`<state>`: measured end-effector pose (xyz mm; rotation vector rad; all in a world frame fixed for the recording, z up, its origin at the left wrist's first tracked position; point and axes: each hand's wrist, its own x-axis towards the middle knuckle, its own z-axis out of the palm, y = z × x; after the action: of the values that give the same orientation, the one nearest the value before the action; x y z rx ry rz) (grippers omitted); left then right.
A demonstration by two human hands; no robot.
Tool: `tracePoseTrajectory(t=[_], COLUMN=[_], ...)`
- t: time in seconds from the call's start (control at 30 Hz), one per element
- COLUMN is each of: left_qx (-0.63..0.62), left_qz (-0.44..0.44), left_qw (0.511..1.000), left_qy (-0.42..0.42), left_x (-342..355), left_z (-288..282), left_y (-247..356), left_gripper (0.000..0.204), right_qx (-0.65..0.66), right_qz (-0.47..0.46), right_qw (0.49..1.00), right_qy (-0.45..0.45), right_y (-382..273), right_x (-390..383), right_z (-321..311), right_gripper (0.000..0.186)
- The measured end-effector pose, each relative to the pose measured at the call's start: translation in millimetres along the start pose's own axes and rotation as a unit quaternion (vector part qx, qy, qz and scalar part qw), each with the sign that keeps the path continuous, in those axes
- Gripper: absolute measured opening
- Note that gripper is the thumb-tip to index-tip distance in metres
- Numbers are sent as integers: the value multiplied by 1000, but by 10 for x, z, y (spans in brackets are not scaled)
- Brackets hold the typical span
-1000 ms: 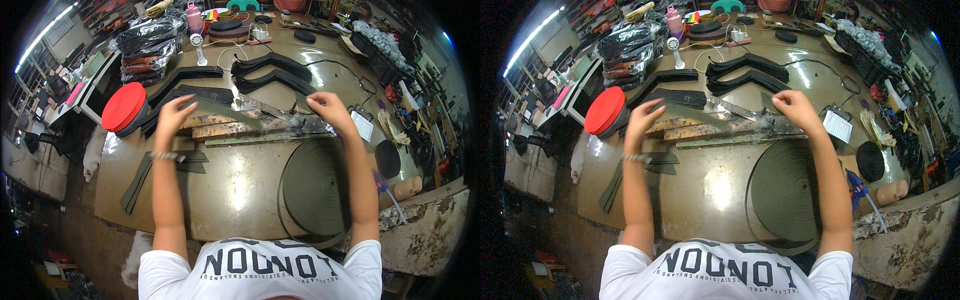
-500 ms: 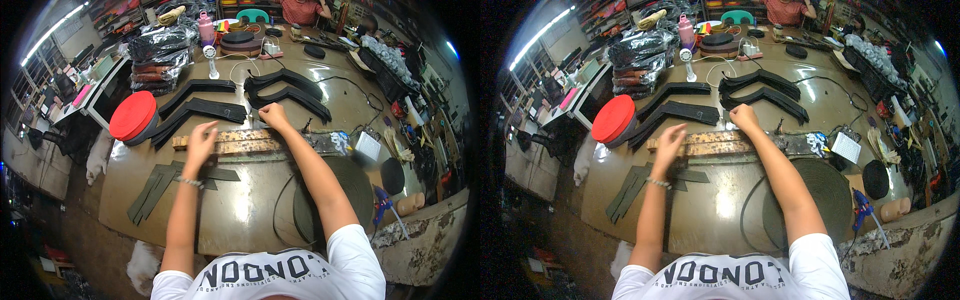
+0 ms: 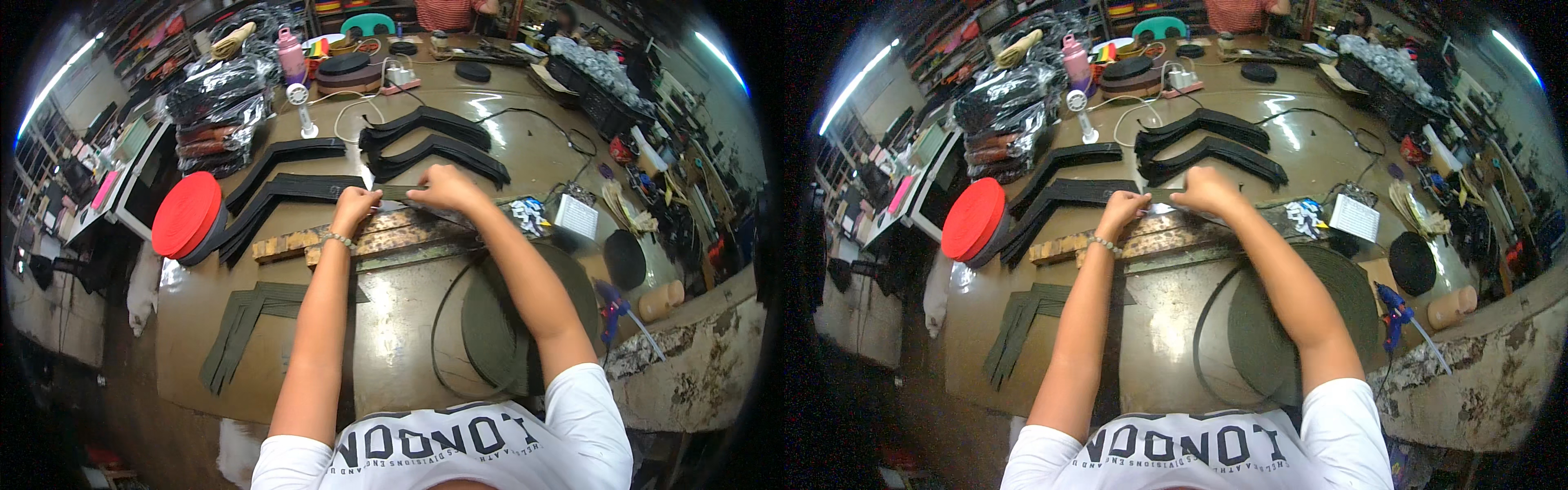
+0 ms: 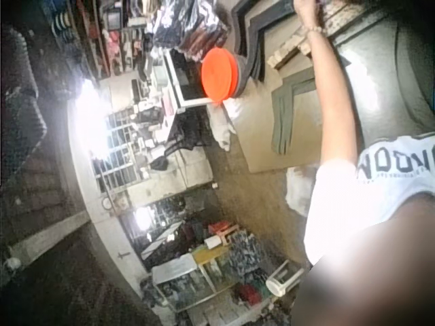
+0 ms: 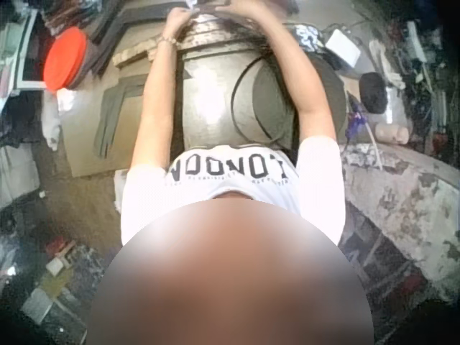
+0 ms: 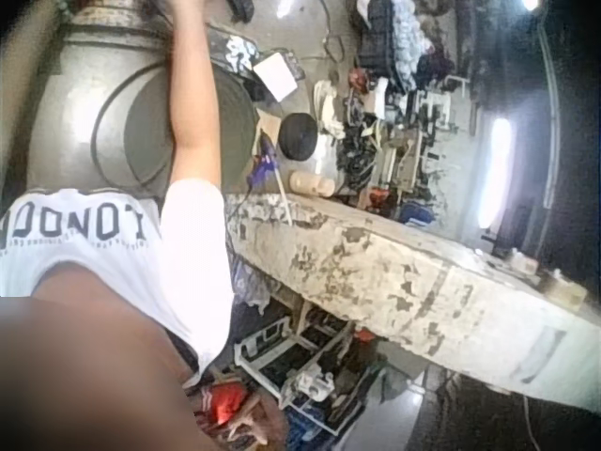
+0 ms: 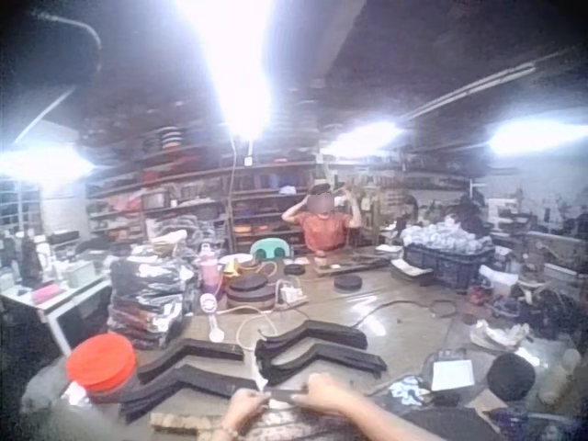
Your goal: The person cuts strips from a roll of green fabric using a handheld cutting tool on a metal worktable. They repeatedly measure, cut, and stack the resulting strips while a small dog remains on the floor nearby.
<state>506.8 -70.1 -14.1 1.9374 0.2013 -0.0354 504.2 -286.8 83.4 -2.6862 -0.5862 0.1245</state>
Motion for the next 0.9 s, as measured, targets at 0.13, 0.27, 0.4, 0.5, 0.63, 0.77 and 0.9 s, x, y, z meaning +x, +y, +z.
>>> tracePoseTrajectory(t=[0.13,0.27,0.4,0.5,0.63,0.77,0.9], left_qx=[37,59,63,45,45,61,58], left_qz=[13,-15,3,1,-13,-20,-21], left_qw=[999,998,998,999,999,998,998], left_qy=[14,14,9,6,11,8,8], left_x=[41,39,17,4,-22,-62,-48], left_z=[5,5,-2,-6,-9,-29,-30], left_y=[-33,-32,1,30,84,141,116], left_gripper=[34,34,34,34,32,32,34], right_qx=[97,320,374,384,400,398,389], right_qz=[1,136,175,169,166,161,156], right_qw=[995,936,907,902,896,898,903], right_qy=[37,-52,-82,-99,-102,-99,-97], right_y=[578,1075,1332,1387,1393,1387,1386], right_x=[-646,-856,-907,-922,-920,-915,-918], right_z=[-601,-431,-140,-74,-76,-46,-51], right_gripper=[39,33,33,35,34,34,33])
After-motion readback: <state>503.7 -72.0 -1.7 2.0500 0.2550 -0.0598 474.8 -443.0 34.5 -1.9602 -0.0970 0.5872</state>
